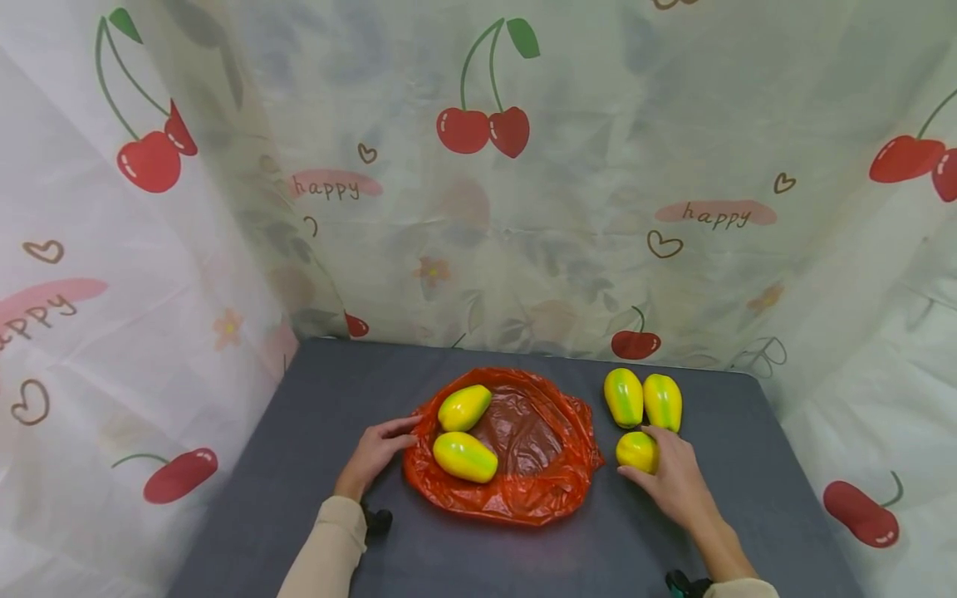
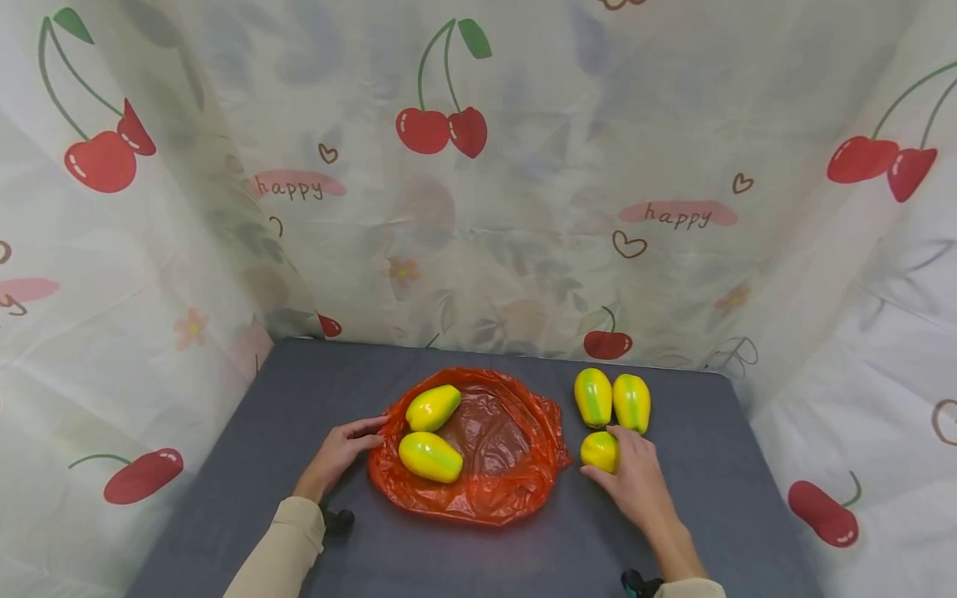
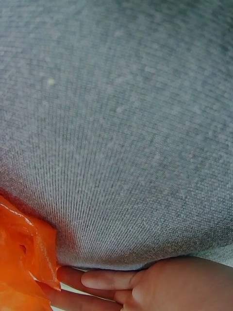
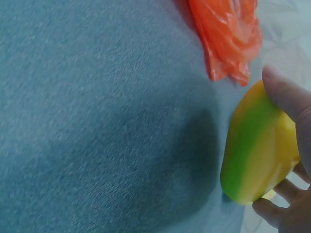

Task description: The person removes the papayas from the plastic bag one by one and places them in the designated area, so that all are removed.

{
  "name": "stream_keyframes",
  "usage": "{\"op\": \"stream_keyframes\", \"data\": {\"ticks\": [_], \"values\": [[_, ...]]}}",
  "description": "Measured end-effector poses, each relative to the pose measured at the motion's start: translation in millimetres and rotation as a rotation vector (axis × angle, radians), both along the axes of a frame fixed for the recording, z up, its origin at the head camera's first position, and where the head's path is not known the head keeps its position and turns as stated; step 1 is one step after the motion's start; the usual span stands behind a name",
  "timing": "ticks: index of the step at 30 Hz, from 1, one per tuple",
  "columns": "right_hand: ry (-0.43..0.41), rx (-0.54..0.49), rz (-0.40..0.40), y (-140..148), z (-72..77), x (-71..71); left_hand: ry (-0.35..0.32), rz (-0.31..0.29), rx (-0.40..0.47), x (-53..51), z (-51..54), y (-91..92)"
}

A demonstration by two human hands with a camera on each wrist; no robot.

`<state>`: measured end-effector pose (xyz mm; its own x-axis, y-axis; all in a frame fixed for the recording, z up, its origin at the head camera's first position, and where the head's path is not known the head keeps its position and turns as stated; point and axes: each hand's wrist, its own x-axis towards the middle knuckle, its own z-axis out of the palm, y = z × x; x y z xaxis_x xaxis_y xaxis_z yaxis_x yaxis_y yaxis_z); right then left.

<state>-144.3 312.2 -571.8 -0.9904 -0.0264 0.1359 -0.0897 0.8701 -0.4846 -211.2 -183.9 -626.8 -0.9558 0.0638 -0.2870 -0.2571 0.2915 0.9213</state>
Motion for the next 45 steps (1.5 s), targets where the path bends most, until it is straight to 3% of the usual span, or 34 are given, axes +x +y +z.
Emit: {"op": "stream_keyframes", "data": {"ticks": [8, 16, 22, 36, 45], "values": [[-0.022, 0.009, -0.021, 8.2, -5.3, 3.2, 0.005, 0.005, 0.009, 0.8, 0.6, 0.1], [0.004, 0.017, -0.02, 8.4, -11.3, -2.9, -0.001, 0.023, -0.003, 2.5, 2.4, -3.0], [0.0, 0.04, -0.065, 7.6, -14.5, -4.2, -0.007, 0.027, 0.004, 1.3, 3.0, -0.9], [-0.065, 0.063, -0.127, 0.8, -13.9, -6.2, -0.007, 0.022, 0.013, 0.3, 4.2, 2.8], [-0.08, 0.033, -0.116, -0.3, -12.7, -4.3, -0.003, 0.016, 0.001, 1.2, 0.3, 3.2]]}}
